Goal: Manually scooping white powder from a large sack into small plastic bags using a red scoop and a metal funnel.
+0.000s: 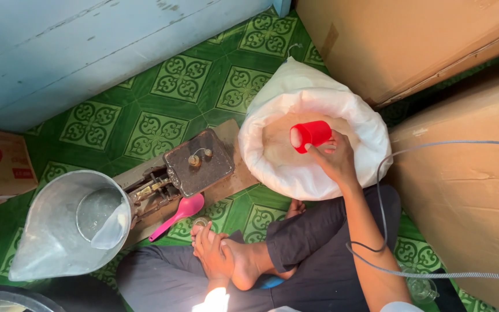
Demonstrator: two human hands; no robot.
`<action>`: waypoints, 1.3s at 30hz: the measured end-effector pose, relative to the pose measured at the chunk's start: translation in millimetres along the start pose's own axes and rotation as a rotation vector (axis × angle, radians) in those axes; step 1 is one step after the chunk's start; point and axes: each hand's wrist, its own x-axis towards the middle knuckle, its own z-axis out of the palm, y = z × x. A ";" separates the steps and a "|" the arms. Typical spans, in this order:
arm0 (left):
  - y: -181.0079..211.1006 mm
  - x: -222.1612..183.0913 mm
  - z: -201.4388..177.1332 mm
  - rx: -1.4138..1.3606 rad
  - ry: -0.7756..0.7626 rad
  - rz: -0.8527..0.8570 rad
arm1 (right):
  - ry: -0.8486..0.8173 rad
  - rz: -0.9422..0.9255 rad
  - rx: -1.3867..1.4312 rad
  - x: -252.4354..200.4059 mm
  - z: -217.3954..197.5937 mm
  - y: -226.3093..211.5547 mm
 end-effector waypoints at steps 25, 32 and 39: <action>-19.4 -4.2 4.4 0.056 0.155 -0.116 | -0.139 -0.075 0.257 -73.0 67.3 -85.2; -21.9 -4.7 0.6 0.053 0.238 -0.055 | -0.323 -0.198 0.303 -115.4 138.6 -141.1; -8.9 3.4 -26.7 -0.068 0.441 -0.042 | -0.481 -0.440 0.196 -139.8 167.9 -219.7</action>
